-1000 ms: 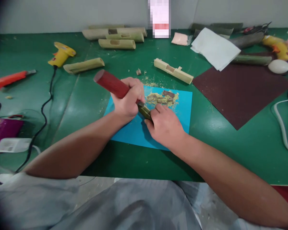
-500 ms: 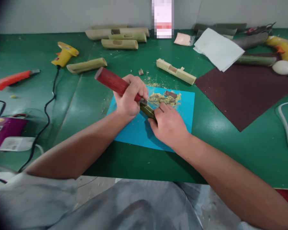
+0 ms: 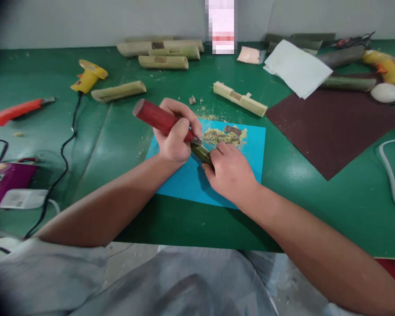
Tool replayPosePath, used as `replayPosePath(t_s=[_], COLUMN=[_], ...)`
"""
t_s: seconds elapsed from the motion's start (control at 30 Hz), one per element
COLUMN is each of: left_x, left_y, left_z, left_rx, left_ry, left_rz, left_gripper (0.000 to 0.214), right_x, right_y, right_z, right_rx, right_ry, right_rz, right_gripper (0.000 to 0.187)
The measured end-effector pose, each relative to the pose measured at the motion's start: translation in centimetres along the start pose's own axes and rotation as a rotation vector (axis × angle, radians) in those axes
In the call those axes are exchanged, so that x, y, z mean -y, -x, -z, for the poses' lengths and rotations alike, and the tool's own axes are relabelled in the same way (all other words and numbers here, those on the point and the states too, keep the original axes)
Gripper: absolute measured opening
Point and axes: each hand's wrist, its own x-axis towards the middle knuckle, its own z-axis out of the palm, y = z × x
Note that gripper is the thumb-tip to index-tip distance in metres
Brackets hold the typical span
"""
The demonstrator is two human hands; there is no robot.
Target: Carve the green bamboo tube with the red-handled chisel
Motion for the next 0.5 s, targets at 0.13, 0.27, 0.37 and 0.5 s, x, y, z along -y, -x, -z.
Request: replayPosePath(t_s=[0.13, 0.27, 0.37, 0.5], left_x=[-0.66, -0.33, -0.26, -0.64], left_y=[0.03, 0.07, 0.16, 0.2], left_z=[-0.52, -0.24, -0.25, -0.63], left_rx=[-0.118, -0.14, -0.142, -0.173], left_ry=[-0.058, -0.079, -0.072, -0.072], left_rz=[0.008, 0.004, 0.003, 0.034], left_gripper=[0.027, 0.041, 0.039, 0.037], right_x=[0.12, 0.13, 0.09, 0.11], right_y=[-0.03, -0.01, 0.02, -0.01], right_z=[0.1, 0.13, 0.11, 0.1], right_rx=[0.021, 0.025, 0.024, 0.028], right_ry=[0.004, 0.009, 0.009, 0.009], right_rz=[-0.009, -0.01, -0.01, -0.013], right_gripper=[0.016, 0.016, 0.016, 0.016])
